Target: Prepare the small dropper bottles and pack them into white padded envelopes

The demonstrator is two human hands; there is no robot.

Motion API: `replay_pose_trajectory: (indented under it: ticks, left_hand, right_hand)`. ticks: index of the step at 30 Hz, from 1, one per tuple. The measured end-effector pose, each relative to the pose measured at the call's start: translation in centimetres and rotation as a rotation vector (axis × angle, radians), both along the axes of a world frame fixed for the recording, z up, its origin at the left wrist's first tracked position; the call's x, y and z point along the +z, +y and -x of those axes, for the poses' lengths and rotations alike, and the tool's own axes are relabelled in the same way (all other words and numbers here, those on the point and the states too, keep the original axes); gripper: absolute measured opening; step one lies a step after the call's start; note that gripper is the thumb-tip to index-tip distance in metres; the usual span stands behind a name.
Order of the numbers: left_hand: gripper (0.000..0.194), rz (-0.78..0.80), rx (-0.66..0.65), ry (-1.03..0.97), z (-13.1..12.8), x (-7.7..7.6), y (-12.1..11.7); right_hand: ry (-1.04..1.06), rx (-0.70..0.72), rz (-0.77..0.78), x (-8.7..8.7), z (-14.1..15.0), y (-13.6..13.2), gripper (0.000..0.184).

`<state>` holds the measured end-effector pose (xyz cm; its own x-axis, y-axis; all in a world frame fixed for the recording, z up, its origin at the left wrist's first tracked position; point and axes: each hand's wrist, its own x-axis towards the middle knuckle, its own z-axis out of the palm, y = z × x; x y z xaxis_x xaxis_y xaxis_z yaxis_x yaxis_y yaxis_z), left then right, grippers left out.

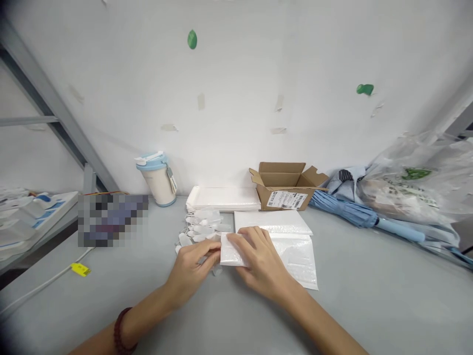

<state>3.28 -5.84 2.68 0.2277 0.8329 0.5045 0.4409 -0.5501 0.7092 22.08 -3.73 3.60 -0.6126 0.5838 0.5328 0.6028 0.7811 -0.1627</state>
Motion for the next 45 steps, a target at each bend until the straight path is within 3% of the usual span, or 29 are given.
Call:
replay_pose_trajectory:
  ticks: [3, 9, 13, 20, 25, 30, 33, 36, 41, 45]
  left_hand:
    - [0.019, -0.115, 0.023, 0.036, 0.6, 0.7, 0.4]
    - [0.016, -0.228, 0.282, 0.163, 3.4, 0.9, 3.3]
    - [0.037, -0.169, 0.261, 0.312, 4.5, 0.0, 5.4]
    - [0.034, -0.23, 0.233, 0.439, 4.1, -0.7, 6.4]
    - [0.03, -0.398, 0.242, 0.386, 4.5, -0.1, 6.1]
    - [0.025, -0.575, 0.372, 0.147, 4.1, 1.7, 3.9]
    - [0.023, -0.432, 0.424, -0.089, 3.3, 2.3, 2.3]
    - [0.021, -0.218, 0.376, -0.28, 2.3, 2.1, 1.2]
    - [0.014, -0.022, 0.242, -0.333, 1.0, 1.1, 0.9]
    - [0.011, 0.032, 0.19, -0.345, 0.5, 0.5, 0.8]
  right_hand:
    - [-0.012, -0.021, 0.006, 0.0, -0.1, 0.2, 0.056]
    - [-0.002, -0.094, -0.001, -0.3, -0.6, 0.9, 0.052]
    - [-0.013, -0.095, -0.004, -0.4, -0.6, 1.1, 0.052]
    - [-0.023, -0.099, -0.003, -0.3, -0.7, 1.1, 0.052]
    - [-0.009, -0.11, -0.006, -0.3, -0.7, 1.1, 0.052]
    - [0.013, -0.131, 0.001, -0.3, -1.0, 1.4, 0.051]
    - [0.029, -0.162, -0.005, -0.3, -1.3, 1.6, 0.048]
    - [0.035, -0.176, -0.023, -0.3, -1.4, 1.8, 0.046]
    - [0.051, -0.151, -0.042, -0.1, -1.3, 1.5, 0.046]
    - [0.083, -0.121, -0.062, 0.0, -0.9, 1.1, 0.048]
